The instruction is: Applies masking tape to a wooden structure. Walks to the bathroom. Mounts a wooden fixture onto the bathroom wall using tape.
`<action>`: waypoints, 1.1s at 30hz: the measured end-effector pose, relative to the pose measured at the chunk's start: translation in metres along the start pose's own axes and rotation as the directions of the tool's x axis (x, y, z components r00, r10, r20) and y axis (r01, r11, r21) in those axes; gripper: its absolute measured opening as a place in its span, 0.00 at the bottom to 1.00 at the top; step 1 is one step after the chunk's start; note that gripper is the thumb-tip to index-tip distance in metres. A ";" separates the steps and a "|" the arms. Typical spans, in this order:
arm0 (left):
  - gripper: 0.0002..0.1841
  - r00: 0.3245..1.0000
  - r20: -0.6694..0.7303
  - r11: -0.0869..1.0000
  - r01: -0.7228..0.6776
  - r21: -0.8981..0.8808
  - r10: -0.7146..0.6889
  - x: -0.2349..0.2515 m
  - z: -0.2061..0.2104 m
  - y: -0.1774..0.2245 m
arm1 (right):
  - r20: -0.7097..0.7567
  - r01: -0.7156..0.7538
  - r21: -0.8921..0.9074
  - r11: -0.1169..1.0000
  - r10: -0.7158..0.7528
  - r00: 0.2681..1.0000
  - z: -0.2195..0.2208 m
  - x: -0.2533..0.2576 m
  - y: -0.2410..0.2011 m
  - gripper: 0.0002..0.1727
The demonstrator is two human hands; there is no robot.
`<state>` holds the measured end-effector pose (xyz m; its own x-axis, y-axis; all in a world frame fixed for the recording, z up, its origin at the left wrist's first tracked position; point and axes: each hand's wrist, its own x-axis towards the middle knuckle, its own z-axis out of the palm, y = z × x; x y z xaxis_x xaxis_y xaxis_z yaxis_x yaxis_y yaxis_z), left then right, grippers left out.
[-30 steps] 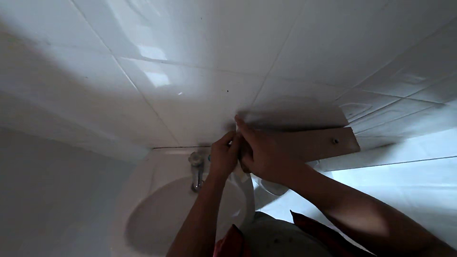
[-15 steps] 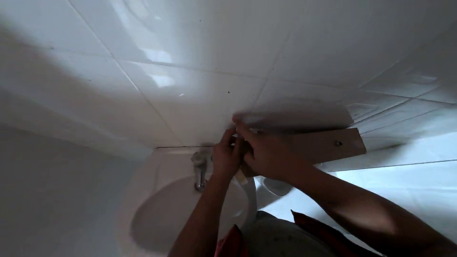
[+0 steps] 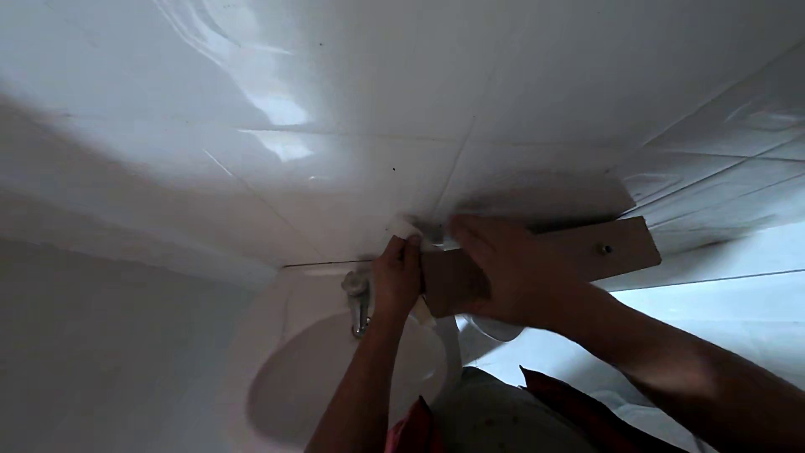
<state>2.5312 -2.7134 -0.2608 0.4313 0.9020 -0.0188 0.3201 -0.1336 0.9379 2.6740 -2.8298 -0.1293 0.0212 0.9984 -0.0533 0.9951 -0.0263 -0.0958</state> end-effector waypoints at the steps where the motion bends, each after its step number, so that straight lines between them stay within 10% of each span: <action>1: 0.16 1.000 0.000 1.000 -0.005 0.001 0.005 0.001 0.000 0.001 | 0.123 0.024 -0.053 0.998 -0.018 0.992 0.012 -0.006 0.005 0.65; 13: 0.10 0.881 0.021 0.813 -0.446 0.374 0.473 0.016 -0.029 0.001 | 0.116 0.149 0.091 0.985 -0.159 0.980 0.049 -0.010 0.035 0.70; 21: 0.10 0.934 0.347 0.996 0.090 -0.014 -0.079 0.027 -0.036 0.019 | 0.083 0.201 0.139 0.970 -0.213 0.973 0.046 -0.008 0.041 0.68; 33: 0.12 0.822 0.548 0.987 0.143 0.066 -0.156 0.045 -0.055 0.037 | 0.070 0.205 0.142 0.968 -0.216 0.974 0.046 -0.008 0.042 0.70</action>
<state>2.5163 -2.6552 -0.2075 0.7665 0.5377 -0.3512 0.4336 -0.0299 0.9006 2.7111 -2.8409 -0.1789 -0.2014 0.9743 -0.1004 0.9542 0.1720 -0.2449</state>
